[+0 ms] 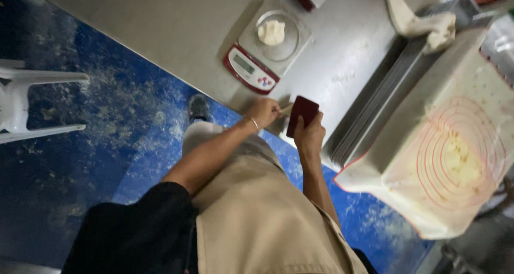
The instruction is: The person portions dough into small, uniform balls using a digital scale and a red scraper. They weigh each piece, trim excess dough, and roll the pieces into balls before arranging them in neat rows on a stainless steel table. Another person is visible working alongside them.
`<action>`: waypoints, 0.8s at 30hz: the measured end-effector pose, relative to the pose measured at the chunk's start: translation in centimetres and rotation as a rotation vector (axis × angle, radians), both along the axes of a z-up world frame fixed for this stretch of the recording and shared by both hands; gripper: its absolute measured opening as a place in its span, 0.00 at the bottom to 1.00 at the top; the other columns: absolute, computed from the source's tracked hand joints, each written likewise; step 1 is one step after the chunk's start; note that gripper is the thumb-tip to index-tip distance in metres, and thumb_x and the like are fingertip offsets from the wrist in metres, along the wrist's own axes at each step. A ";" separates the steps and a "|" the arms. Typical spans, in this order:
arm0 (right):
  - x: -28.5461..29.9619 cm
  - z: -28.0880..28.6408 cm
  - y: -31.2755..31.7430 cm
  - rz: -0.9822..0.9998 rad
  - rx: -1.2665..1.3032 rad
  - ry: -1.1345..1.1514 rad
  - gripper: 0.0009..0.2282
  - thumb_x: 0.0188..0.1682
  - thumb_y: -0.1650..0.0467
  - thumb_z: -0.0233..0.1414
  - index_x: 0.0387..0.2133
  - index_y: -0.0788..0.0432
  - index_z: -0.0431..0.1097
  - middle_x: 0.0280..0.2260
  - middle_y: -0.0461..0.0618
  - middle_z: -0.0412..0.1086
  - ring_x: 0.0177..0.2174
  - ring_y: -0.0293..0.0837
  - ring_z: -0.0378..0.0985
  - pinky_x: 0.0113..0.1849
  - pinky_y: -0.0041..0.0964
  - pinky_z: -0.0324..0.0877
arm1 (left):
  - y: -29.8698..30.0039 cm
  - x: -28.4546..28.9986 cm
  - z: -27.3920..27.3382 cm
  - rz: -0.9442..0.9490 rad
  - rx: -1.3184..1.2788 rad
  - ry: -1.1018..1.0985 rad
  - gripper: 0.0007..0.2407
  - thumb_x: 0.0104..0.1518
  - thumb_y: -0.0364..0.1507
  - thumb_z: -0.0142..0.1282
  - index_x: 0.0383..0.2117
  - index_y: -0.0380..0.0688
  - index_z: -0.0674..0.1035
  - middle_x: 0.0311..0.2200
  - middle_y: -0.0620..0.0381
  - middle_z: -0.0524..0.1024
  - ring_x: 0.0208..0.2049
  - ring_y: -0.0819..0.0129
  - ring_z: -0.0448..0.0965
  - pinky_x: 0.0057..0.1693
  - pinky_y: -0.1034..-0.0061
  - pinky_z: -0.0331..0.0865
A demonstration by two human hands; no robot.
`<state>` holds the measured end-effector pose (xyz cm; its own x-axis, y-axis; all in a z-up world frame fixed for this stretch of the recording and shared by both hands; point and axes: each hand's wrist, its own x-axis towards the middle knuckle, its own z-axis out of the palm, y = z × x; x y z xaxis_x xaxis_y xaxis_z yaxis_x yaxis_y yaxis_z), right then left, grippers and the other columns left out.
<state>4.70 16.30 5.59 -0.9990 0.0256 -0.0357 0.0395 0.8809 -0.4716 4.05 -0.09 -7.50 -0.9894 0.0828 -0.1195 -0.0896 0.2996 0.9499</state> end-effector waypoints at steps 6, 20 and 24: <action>0.2 0.1 -0.1 -0.044 0.009 -0.037 0.18 0.50 0.69 0.59 0.46 0.66 0.60 0.30 0.72 0.75 0.30 0.70 0.80 0.30 0.58 0.75 | -2.3 0.8 2.6 0.032 0.276 -0.221 0.05 0.53 0.31 0.62 0.29 0.44 0.85 0.26 0.55 0.84 0.22 0.73 0.85 0.33 0.72 0.78; -0.7 -0.6 1.1 -0.035 -0.095 0.000 0.17 0.50 0.70 0.59 0.45 0.69 0.61 0.32 0.71 0.76 0.33 0.67 0.81 0.33 0.54 0.77 | -10.9 -8.8 15.8 0.265 -0.450 0.513 0.22 0.60 0.38 0.61 0.58 0.38 0.76 0.64 0.35 0.63 0.62 0.40 0.66 0.64 0.54 0.62; -1.5 1.0 3.4 -0.024 -0.362 0.040 0.18 0.48 0.69 0.62 0.47 0.70 0.67 0.38 0.68 0.78 0.38 0.60 0.83 0.40 0.49 0.77 | -10.8 -11.7 12.9 0.129 -0.940 0.526 0.22 0.50 0.39 0.63 0.52 0.49 0.78 0.64 0.37 0.60 0.63 0.38 0.62 0.65 0.47 0.56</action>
